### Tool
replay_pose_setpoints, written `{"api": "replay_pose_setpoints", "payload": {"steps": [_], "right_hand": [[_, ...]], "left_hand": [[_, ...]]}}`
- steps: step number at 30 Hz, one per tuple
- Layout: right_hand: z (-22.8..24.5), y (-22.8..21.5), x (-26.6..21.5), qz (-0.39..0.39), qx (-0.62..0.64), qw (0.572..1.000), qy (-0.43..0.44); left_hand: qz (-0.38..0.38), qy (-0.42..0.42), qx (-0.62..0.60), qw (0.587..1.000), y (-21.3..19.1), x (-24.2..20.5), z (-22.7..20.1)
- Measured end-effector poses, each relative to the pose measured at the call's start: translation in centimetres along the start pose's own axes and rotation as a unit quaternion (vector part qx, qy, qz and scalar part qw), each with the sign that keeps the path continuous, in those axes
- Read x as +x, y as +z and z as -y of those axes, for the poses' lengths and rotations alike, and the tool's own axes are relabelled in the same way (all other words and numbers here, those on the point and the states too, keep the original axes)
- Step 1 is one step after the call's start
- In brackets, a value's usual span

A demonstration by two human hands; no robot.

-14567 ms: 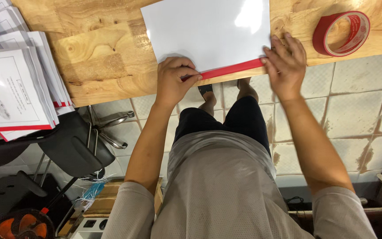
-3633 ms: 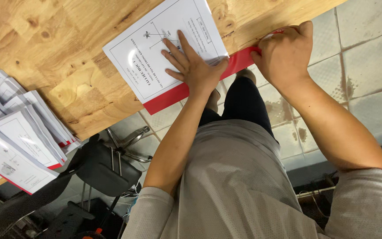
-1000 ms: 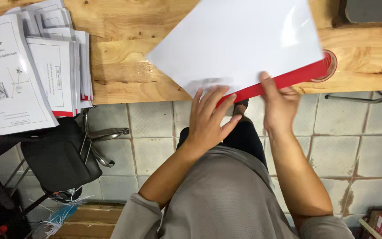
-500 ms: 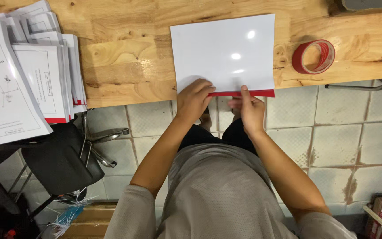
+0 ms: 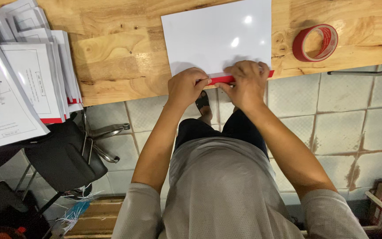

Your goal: The person repeatedly applies red tape to the bottom edge of printed documents, folds the tape over the edge, and stacks the finished items. The person handles documents one at a time, using a roll of red tape to secure the bottom edge of each sheet.

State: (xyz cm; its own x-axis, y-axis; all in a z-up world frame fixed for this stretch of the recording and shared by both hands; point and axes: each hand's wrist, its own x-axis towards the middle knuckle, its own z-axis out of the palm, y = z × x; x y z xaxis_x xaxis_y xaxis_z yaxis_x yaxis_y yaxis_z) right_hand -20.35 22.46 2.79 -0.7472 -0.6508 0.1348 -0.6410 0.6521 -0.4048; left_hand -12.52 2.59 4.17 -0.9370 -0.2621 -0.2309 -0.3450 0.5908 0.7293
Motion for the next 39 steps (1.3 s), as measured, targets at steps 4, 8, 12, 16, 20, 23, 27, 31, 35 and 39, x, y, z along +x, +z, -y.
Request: {"api": "replay_pose_setpoints", "payload": {"steps": [4,8,12,16,20,23,27,31,35,39], "right_hand": [[-4.7,-2.0,-1.5,0.007,-0.019,0.999,0.046],[-9.8,-3.9,-3.0,-0.009,-0.057,0.992,0.11],[-11.1,-5.7,-3.7,0.002,0.022,0.976,0.215],[-7.6,-5.1,-1.1,-0.058,0.041,0.997,0.014],[-3.4,-2.5,5.0,0.198,0.166,0.958,-0.121],[-2.1,-1.9,8.5,0.377,0.172,0.91,-0.019],[-1.5,-2.6,10.1,0.446,0.198,0.868,0.094],[-1.1,-2.8,10.5,0.457,0.187,0.864,0.104],[-0.8,-2.3,10.6,0.453,0.186,0.862,0.132],[-1.4,-2.3,10.7,0.45,0.171,0.869,0.112]], "left_hand": [[0.002,-0.003,-0.001,1.0,-0.2,0.5,0.1],[0.007,-0.014,0.006,1.0,-0.2,0.4,0.1],[-0.001,0.004,0.004,1.0,-0.3,0.1,-0.4],[-0.018,0.016,0.009,1.0,-0.2,-0.1,-0.7],[-0.027,0.015,0.029,0.999,0.3,-0.4,-0.2],[-0.032,0.016,0.043,0.998,1.3,-0.7,0.1],[-0.197,0.054,0.17,0.964,4.2,-2.2,-0.2],[-0.295,-0.027,0.182,0.938,5.5,-2.8,1.2],[-0.321,-0.114,0.138,0.93,4.7,-4.3,4.5],[-0.344,-0.161,0.121,0.917,2.5,-5.6,8.0]]}}
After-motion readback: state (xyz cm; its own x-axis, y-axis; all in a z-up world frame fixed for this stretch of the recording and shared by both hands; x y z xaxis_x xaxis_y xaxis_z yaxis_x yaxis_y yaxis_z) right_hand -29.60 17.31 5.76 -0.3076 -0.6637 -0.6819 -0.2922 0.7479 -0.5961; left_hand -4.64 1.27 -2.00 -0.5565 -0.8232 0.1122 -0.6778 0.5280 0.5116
